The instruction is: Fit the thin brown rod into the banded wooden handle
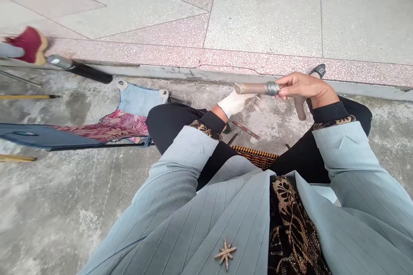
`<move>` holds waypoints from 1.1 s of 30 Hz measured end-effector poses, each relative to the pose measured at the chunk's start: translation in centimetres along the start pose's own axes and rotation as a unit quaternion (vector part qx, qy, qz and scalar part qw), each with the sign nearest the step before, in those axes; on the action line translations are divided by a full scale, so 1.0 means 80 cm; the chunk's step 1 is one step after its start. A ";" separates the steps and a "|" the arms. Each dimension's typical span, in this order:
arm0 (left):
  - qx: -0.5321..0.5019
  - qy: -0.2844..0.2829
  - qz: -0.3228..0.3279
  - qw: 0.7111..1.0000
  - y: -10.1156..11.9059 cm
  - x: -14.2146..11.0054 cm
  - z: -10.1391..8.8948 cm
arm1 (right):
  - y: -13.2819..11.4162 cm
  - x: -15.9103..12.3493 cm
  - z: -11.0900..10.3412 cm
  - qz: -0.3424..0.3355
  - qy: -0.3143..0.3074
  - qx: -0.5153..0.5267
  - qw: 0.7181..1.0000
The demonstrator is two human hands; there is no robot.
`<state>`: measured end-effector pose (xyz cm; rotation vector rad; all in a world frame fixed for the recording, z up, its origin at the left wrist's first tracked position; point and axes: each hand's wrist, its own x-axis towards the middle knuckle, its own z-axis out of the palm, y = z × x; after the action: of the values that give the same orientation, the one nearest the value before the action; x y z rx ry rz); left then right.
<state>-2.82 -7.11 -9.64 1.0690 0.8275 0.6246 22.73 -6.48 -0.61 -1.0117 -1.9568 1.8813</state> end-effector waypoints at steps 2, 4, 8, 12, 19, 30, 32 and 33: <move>-0.055 -0.004 0.001 0.998 -0.002 0.001 -0.002 | -0.001 0.000 0.002 -0.014 0.059 0.037 0.997; -0.090 -0.013 0.010 0.996 0.000 -0.001 -0.003 | 0.000 0.001 0.003 -0.021 0.089 0.059 0.994; -0.109 -0.028 0.028 0.993 0.009 -0.008 -0.001 | 0.004 0.003 0.003 -0.039 0.149 0.088 0.984; -0.098 -0.021 0.057 0.993 0.011 -0.010 0.001 | 0.003 0.004 0.002 -0.037 0.195 0.114 0.973; -0.031 -0.016 0.111 0.993 0.009 -0.010 0.003 | -0.005 0.005 0.006 -0.023 0.195 0.108 0.974; -0.159 -0.026 0.094 0.982 0.022 -0.019 0.001 | -0.009 0.003 0.008 -0.045 0.190 0.123 0.973; -0.173 -0.026 0.089 0.980 0.024 -0.021 0.001 | -0.009 0.003 0.008 -0.044 0.188 0.124 0.973; -0.181 -0.028 0.086 0.979 0.025 -0.023 0.002 | -0.010 0.003 0.008 -0.044 0.186 0.125 0.974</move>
<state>-3.81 -7.86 -7.24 0.8244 0.5480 0.8527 21.92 -6.80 -0.04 -1.0881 -1.4870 1.6900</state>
